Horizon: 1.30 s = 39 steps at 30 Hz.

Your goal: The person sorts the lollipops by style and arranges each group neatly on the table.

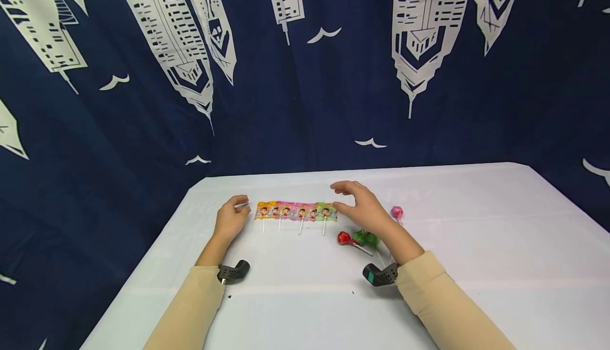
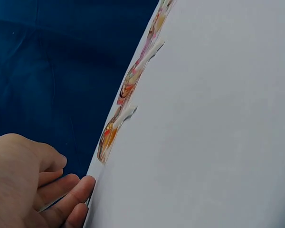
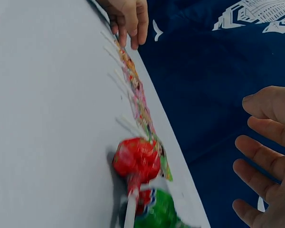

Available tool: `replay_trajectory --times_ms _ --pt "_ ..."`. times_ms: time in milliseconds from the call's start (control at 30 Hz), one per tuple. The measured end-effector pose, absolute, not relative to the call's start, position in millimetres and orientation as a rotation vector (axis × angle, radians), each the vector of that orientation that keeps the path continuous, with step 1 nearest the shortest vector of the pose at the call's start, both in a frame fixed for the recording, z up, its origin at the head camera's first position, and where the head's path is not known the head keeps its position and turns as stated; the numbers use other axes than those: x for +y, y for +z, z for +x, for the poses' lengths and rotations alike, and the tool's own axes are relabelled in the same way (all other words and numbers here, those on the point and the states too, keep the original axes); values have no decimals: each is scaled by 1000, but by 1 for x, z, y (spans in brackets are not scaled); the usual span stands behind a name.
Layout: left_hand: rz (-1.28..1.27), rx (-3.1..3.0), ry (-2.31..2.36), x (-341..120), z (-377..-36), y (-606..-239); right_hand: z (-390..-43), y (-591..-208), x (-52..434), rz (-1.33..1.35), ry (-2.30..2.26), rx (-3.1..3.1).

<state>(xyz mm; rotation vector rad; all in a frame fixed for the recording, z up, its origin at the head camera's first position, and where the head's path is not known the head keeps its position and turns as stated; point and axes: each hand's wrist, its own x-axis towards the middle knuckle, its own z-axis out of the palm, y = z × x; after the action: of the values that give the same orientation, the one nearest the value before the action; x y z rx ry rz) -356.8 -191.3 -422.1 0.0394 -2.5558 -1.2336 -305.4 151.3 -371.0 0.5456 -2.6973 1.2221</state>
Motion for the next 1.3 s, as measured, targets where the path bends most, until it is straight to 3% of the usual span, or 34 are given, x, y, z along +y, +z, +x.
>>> replay_trajectory --times_ms 400,933,1300 --pt "82 -2518 -1106 -167 -338 -403 -288 -378 180 572 1166 -2702" --pt "-304 -2594 -1200 -80 -292 -377 -281 -387 199 703 1081 -2775" --pt "-428 -2697 -1214 -38 -277 -394 -285 -395 206 845 1147 -2828"
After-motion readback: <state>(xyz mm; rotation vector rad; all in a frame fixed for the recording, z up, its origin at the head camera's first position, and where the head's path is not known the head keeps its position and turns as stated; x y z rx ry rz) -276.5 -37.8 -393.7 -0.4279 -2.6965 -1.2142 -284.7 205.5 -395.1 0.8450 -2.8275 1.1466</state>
